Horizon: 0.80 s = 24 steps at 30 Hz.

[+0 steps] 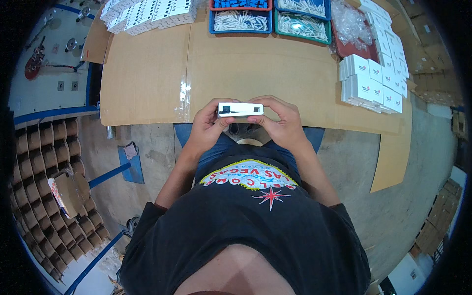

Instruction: Assembling a small electronic component by inserting wires and circuit boards into a white plastic housing.

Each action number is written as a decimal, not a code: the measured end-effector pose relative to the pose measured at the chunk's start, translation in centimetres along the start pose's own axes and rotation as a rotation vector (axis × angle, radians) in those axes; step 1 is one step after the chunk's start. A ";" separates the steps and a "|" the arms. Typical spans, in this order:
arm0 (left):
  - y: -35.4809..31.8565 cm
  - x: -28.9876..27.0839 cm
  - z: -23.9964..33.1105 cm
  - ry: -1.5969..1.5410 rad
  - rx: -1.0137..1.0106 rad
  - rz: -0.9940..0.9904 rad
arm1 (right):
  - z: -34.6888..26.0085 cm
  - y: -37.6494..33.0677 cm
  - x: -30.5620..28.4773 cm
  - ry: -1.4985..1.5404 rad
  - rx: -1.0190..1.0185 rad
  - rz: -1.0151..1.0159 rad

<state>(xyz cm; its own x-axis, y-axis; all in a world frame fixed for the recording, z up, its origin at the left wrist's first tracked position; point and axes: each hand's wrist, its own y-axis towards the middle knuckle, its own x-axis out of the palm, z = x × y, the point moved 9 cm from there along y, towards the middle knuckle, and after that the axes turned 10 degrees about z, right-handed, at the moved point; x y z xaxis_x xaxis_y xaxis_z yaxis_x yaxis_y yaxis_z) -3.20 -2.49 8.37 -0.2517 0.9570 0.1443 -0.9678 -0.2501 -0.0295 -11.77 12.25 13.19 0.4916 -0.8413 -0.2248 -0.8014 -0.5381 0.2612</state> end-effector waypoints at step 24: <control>0.4 0.6 2.7 0.404 0.307 0.113 | -0.9 0.3 1.6 -0.050 -0.084 -0.029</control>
<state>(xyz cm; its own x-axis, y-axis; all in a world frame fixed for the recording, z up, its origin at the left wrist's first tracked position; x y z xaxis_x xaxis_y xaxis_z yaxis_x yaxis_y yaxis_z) -3.75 -2.44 11.11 -0.3956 0.8871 -0.2379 -0.9030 -0.3283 0.2772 -10.94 10.72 13.80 0.4950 -0.8227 -0.2796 -0.7547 -0.5665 0.3308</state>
